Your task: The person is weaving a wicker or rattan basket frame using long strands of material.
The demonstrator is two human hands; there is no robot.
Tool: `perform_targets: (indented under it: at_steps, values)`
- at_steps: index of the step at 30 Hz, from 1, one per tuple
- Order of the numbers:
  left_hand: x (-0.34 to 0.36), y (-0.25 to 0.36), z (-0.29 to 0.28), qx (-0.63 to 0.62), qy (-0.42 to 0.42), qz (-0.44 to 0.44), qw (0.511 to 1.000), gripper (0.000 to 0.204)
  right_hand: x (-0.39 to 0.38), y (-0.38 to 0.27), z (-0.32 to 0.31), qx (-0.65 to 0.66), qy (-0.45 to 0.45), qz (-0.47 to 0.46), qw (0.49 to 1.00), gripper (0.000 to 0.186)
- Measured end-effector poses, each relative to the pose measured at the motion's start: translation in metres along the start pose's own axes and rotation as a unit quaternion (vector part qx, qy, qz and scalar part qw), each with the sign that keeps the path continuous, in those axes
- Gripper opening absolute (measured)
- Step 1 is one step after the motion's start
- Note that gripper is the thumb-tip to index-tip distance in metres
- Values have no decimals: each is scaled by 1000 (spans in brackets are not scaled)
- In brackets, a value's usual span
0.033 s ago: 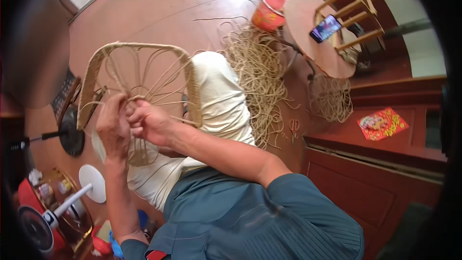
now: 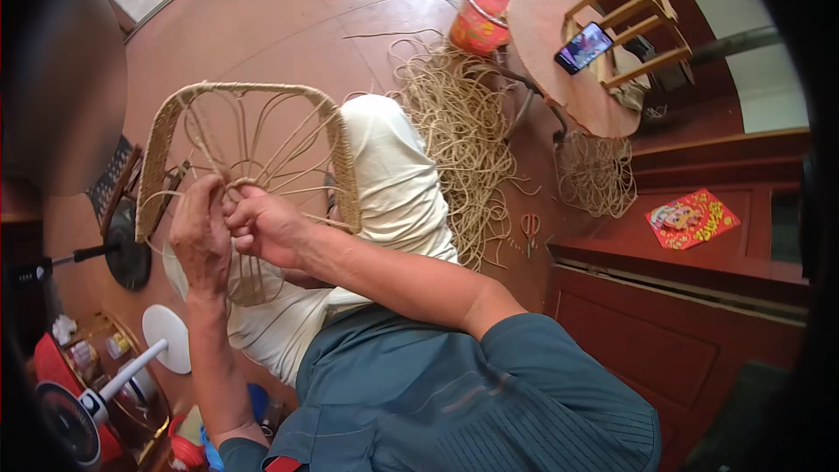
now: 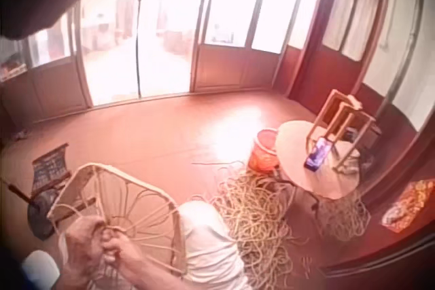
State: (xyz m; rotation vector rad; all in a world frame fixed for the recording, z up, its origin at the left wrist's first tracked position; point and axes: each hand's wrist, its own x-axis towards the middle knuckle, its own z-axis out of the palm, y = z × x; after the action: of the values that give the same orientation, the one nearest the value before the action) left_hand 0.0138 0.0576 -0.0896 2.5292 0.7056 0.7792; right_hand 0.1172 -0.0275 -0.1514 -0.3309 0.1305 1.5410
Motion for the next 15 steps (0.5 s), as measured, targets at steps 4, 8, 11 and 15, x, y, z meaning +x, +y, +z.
perform_targets:
  at_steps: [4, 8, 11, 15]
  values:
    - [8, 2, 6, 24, -4, 37, 999, 15, 0, -9, -3, -107, 40, -7, 993, 54]
    - [6, -4, 2, 31, -8, 48, 998, 14, 0, -3, 11, -313, 99, -45, 944, 44]
    - [9, 2, 6, 33, -12, 51, 998, 14, 16, 8, -12, -546, 135, -196, 803, 32]
    - [-1, -8, 3, 75, 42, 67, 994, 17, 10, 21, -8, -609, 106, -258, 742, 37]
